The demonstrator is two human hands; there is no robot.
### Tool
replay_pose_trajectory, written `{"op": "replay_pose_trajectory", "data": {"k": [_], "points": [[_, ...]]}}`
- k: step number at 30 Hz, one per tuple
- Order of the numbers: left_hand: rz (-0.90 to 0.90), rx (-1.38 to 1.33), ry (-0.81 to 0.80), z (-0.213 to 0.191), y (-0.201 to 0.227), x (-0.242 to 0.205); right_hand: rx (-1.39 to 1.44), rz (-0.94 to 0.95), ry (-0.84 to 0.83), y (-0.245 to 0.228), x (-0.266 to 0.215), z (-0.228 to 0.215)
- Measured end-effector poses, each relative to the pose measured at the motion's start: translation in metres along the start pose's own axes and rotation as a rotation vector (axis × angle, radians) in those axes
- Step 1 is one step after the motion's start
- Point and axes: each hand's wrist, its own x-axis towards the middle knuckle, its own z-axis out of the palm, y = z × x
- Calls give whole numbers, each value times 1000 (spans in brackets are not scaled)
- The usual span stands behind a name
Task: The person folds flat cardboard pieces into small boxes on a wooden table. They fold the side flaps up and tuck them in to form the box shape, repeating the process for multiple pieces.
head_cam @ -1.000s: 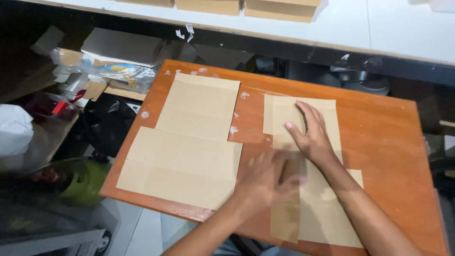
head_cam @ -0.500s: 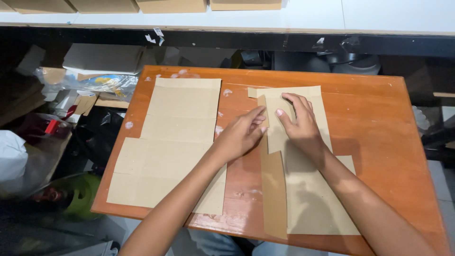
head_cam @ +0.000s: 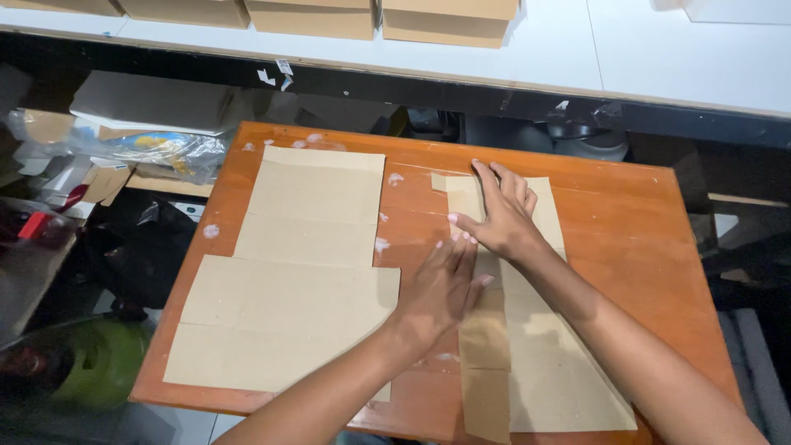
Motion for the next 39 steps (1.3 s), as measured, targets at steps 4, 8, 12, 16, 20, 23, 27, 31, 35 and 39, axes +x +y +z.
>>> {"op": "replay_pose_trajectory", "data": {"k": [4,8,12,16,20,23,27,31,35,39], "points": [[-31,15,-92,-10,8,-12,13,47,15,-1,27,2],[5,172,-98,-5,14,-18,45,33,19,-15,27,-3],[24,283,-100,23,7,-17,6,-31,-182,-6,9,-3],[31,228,-73,21,8,-17,58,2,-130,-15,11,-12],[25,237,-64,21,9,-21,87,22,-36,-18,26,-9],[15,306,-138,12,12,-16,49,31,-22,-18,38,-9],[-29,380,-261,4,19,-15,-39,-3,-126,-16,28,-8],[-15,410,-276,2,20,-19,-75,-7,-312,5,27,-5],[-23,395,-309,1,20,-12,25,-15,-213,-11,26,-18],[-35,471,-282,3,26,-15,108,-2,-101,-7,41,-8]]}}
